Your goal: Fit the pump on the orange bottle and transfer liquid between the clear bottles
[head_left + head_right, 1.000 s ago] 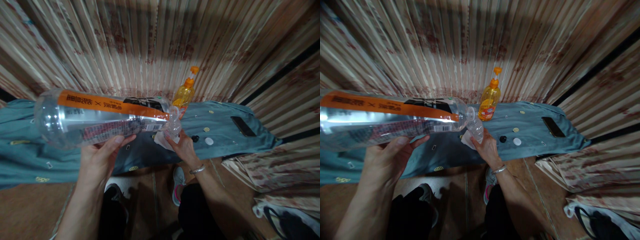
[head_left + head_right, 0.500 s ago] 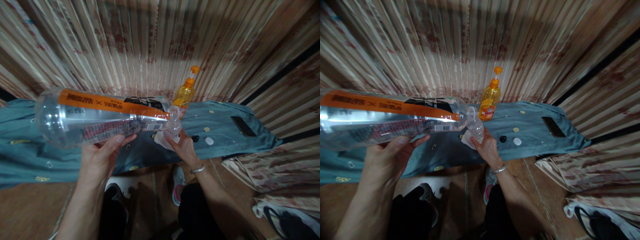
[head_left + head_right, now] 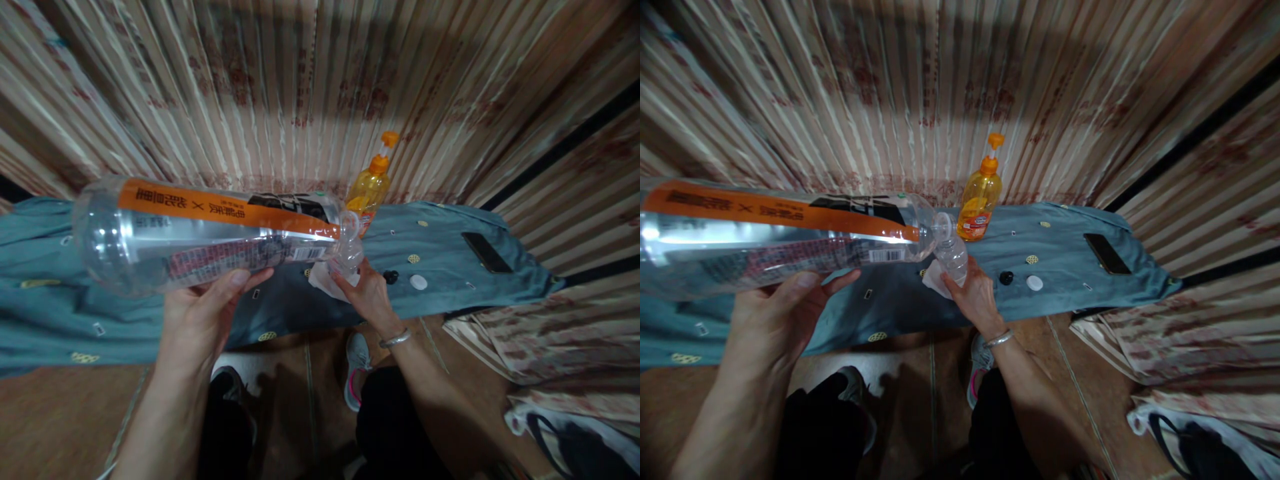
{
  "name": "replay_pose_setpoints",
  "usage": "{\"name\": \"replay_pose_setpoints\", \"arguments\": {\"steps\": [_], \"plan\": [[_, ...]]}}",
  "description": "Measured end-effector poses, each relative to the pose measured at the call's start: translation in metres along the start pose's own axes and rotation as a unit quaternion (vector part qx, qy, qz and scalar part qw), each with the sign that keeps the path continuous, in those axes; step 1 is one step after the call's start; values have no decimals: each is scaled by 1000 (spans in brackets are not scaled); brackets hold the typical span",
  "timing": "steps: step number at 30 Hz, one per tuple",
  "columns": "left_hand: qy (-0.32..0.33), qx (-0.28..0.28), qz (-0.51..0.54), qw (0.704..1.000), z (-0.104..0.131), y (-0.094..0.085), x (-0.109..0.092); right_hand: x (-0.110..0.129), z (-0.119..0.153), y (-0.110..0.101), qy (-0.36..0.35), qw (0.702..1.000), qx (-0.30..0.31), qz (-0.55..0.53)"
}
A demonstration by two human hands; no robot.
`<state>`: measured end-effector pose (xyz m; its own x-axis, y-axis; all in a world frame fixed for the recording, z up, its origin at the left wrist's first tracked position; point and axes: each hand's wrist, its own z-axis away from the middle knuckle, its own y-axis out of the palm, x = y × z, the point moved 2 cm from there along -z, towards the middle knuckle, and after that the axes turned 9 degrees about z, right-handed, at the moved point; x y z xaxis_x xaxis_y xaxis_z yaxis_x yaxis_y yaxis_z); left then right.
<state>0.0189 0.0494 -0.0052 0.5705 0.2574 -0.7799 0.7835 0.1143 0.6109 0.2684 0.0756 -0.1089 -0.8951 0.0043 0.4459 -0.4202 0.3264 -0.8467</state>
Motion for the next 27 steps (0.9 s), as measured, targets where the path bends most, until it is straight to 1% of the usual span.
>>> {"name": "replay_pose_setpoints", "arguments": {"steps": [6,16,21,27], "plan": [[1,-7,1,1000,0,2,0,0,0,-1,-3,1000,1,6],[0,-2,9,1000,-1,0,1,0,1,1,-4,1000,-9,9],[-5,-14,12,1000,-1,-1,1,-1,1,2,-8,1000,-16,7],[2,-13,7,1000,-1,-2,1,-1,0,1,-2,1000,-9,3]]}}
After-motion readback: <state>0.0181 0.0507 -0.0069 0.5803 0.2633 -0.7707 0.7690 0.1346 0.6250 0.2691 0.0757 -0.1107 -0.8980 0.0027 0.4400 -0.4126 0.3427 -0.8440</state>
